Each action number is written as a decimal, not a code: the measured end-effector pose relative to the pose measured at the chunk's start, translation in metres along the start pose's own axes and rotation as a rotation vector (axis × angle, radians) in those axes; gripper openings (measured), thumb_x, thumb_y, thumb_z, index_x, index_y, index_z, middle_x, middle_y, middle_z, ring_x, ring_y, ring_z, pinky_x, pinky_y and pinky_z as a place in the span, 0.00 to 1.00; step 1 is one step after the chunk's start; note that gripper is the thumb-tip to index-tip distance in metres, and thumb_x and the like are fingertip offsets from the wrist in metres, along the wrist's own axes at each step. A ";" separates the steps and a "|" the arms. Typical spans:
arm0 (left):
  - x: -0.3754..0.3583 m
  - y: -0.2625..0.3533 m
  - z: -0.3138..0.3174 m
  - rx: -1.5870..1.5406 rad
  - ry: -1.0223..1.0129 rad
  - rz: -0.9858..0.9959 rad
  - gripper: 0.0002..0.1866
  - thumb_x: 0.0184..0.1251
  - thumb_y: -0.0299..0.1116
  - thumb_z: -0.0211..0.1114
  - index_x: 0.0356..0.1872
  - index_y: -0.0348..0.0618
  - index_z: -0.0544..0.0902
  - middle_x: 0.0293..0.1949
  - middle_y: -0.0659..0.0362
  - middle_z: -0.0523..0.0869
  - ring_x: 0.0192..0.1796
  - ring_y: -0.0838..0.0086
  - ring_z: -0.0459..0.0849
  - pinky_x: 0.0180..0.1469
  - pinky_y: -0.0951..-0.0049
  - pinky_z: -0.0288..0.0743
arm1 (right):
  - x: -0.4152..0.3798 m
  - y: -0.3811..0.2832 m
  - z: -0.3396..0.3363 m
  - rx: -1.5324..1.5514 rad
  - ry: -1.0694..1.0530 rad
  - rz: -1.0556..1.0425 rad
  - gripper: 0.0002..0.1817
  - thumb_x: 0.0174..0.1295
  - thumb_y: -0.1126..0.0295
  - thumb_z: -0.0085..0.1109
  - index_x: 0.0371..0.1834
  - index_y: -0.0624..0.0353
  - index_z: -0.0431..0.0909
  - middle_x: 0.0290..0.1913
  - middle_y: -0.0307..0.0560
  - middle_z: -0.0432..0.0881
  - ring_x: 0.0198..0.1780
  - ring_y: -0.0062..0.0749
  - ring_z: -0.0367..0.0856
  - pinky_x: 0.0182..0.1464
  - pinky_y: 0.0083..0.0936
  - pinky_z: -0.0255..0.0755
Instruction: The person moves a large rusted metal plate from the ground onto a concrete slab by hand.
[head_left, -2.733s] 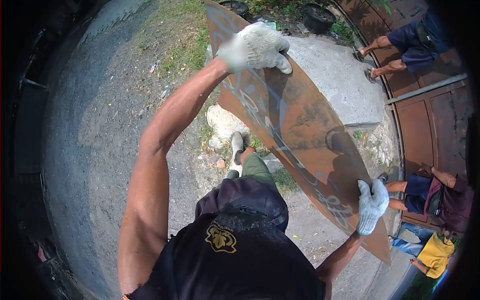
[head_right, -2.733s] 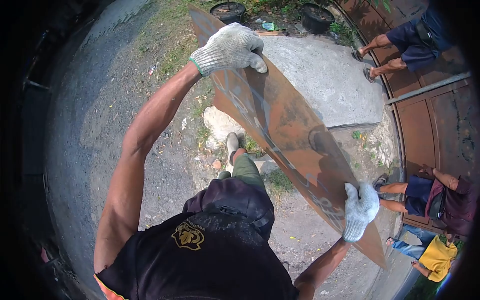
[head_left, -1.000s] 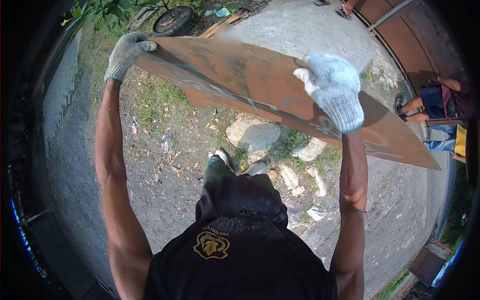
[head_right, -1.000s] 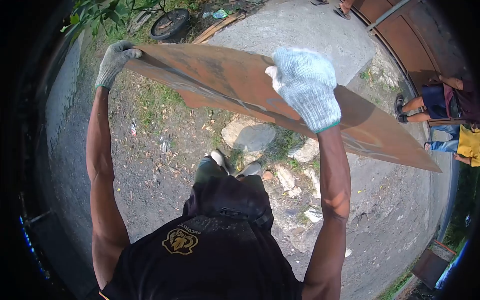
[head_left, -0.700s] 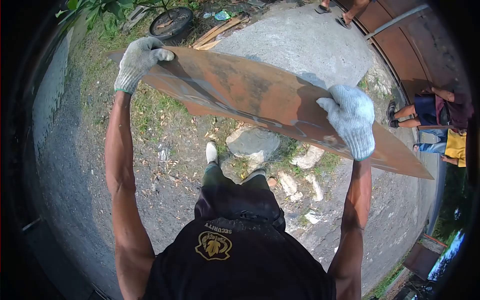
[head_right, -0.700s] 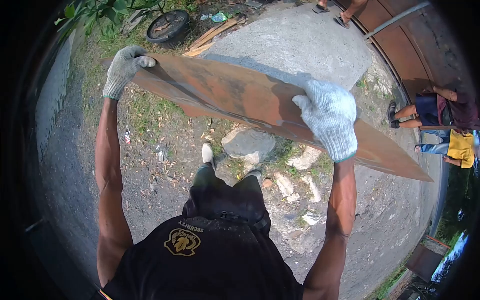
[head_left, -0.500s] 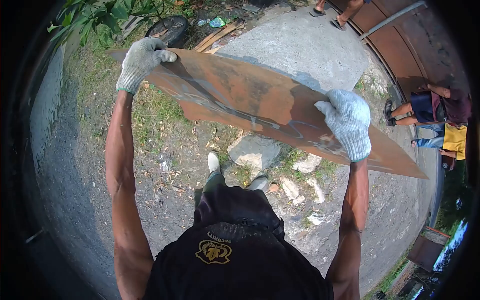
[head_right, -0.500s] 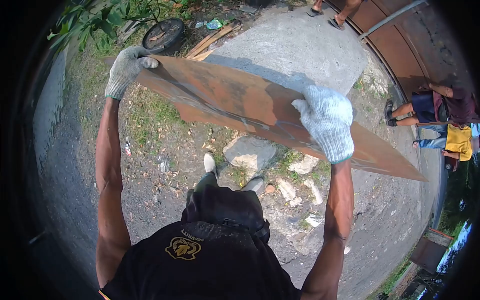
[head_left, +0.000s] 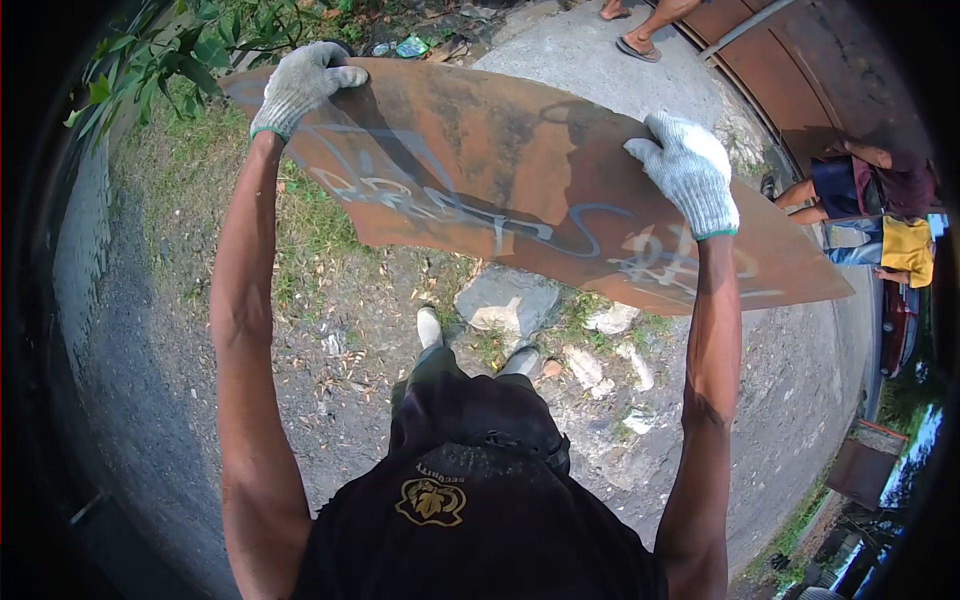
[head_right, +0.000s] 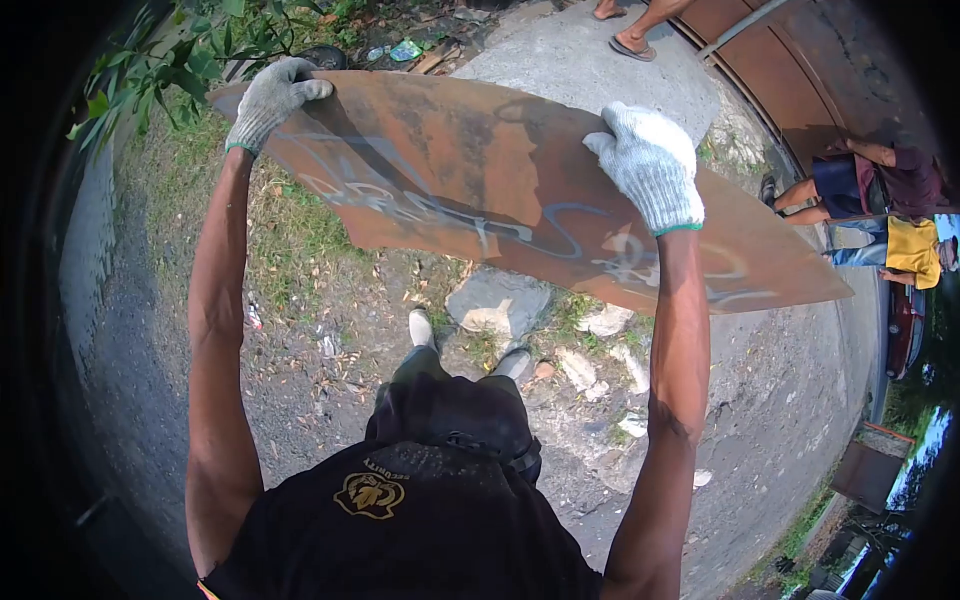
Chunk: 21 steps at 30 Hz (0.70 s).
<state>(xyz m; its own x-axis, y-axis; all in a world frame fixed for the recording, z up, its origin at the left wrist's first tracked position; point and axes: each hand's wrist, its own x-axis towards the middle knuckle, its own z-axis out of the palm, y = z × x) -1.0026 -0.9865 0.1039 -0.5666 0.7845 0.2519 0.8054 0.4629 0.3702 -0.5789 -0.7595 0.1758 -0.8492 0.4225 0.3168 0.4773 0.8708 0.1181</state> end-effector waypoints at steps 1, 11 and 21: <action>0.004 0.001 0.001 0.000 -0.022 -0.001 0.28 0.55 0.58 0.73 0.45 0.45 0.87 0.39 0.50 0.89 0.46 0.55 0.87 0.49 0.56 0.78 | 0.003 0.004 0.005 -0.013 0.002 0.004 0.15 0.57 0.56 0.68 0.36 0.55 0.81 0.33 0.53 0.84 0.40 0.52 0.83 0.41 0.44 0.76; 0.033 -0.003 0.025 0.087 0.099 0.124 0.27 0.55 0.56 0.72 0.49 0.47 0.87 0.45 0.51 0.88 0.53 0.54 0.83 0.57 0.55 0.75 | 0.030 0.026 0.038 -0.160 0.071 0.004 0.16 0.55 0.58 0.66 0.39 0.56 0.77 0.34 0.53 0.84 0.40 0.51 0.84 0.43 0.45 0.77; 0.039 -0.006 0.023 0.103 0.069 0.155 0.32 0.55 0.55 0.72 0.57 0.45 0.85 0.51 0.50 0.88 0.56 0.53 0.82 0.61 0.56 0.74 | 0.031 0.021 0.030 -0.109 0.002 0.089 0.17 0.59 0.57 0.64 0.43 0.56 0.79 0.40 0.54 0.84 0.46 0.53 0.83 0.48 0.46 0.75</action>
<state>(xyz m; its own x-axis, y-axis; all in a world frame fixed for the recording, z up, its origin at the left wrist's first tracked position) -1.0253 -0.9493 0.0911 -0.4418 0.8213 0.3608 0.8956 0.3808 0.2298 -0.6023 -0.7202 0.1599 -0.8018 0.4965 0.3325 0.5727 0.7973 0.1905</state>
